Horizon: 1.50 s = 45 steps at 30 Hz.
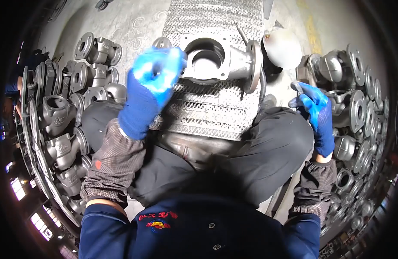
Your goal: The person uses a file to scrape the edges and surfaces of several metal valve housing castings while seated on the floor, turning each casting over to reach different sides.
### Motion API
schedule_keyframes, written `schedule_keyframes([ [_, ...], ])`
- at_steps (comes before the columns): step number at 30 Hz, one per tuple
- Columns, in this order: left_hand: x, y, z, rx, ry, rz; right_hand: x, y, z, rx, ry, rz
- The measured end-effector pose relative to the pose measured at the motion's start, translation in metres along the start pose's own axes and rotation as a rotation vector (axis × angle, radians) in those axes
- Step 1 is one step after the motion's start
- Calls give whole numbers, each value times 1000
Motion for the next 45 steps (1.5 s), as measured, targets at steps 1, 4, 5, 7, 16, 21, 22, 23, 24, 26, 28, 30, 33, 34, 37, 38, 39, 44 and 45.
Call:
schedule_keyframes([
  [1, 6, 0, 3, 82, -128, -55, 7, 2, -21, 97, 111, -105],
  [4, 31, -9, 30, -103, -156, -232, 14, 12, -46, 47, -82, -196],
  [5, 36, -9, 35, -13, -105, -237, 20, 9, -63, 21, -63, -238],
  [7, 46, -13, 42, 23, -68, -279, 32, 0, -83, -25, -101, -330],
  [16, 30, -49, 40, -770, -374, -647, 63, -59, -117, -906, -311, -283],
  [21, 11, -43, 17, -481, -267, -365, 55, -70, -86, -1010, -422, -265],
  [22, 5, -36, 12, -499, -188, -347, 51, -68, -84, -854, -361, -266],
  [23, 3, -32, 14, -418, -105, -356, 48, -66, -80, -614, -267, -262],
  [24, 1, -29, 15, -337, -23, -365, 44, -64, -73, -362, -163, -232],
  [26, 11, -23, 38, 208, -14, -295, 51, -63, -61, -3, 4, -317],
  [28, 26, -28, 44, 104, -93, -316, 62, -64, -56, 236, 117, -459],
  [30, 31, -42, 25, -113, -265, -640, 69, -65, -56, 418, 200, -630],
  [33, 23, -42, 16, -171, -378, -522, 60, -54, -51, 497, 173, -625],
  [34, 18, -43, 7, -417, -496, -420, 59, -47, -50, 513, 150, -605],
  [37, 9, -23, 13, -842, -196, -345, 32, -9, -29, 239, 126, -221],
  [38, 7, -24, 10, -668, -352, -413, 29, 4, -14, 185, 59, -27],
  [39, 11, -22, 10, -283, -289, -385, 29, 17, 10, 222, 39, 84],
  [44, 19, -26, 11, -88, -121, -513, 41, 57, 56, -206, -678, 408],
  [45, 20, -27, 11, -104, -153, -541, 43, 60, 58, -200, -712, 462],
])
Point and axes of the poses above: each hand's wrist, its own y-axis towards the middle knuckle, its own x-axis out of the palm, z = x × y, the point moved 4 cm from there along y, towards the middle knuckle, and after that the axes turned 14 degrees about z, right-handed, at the moved point
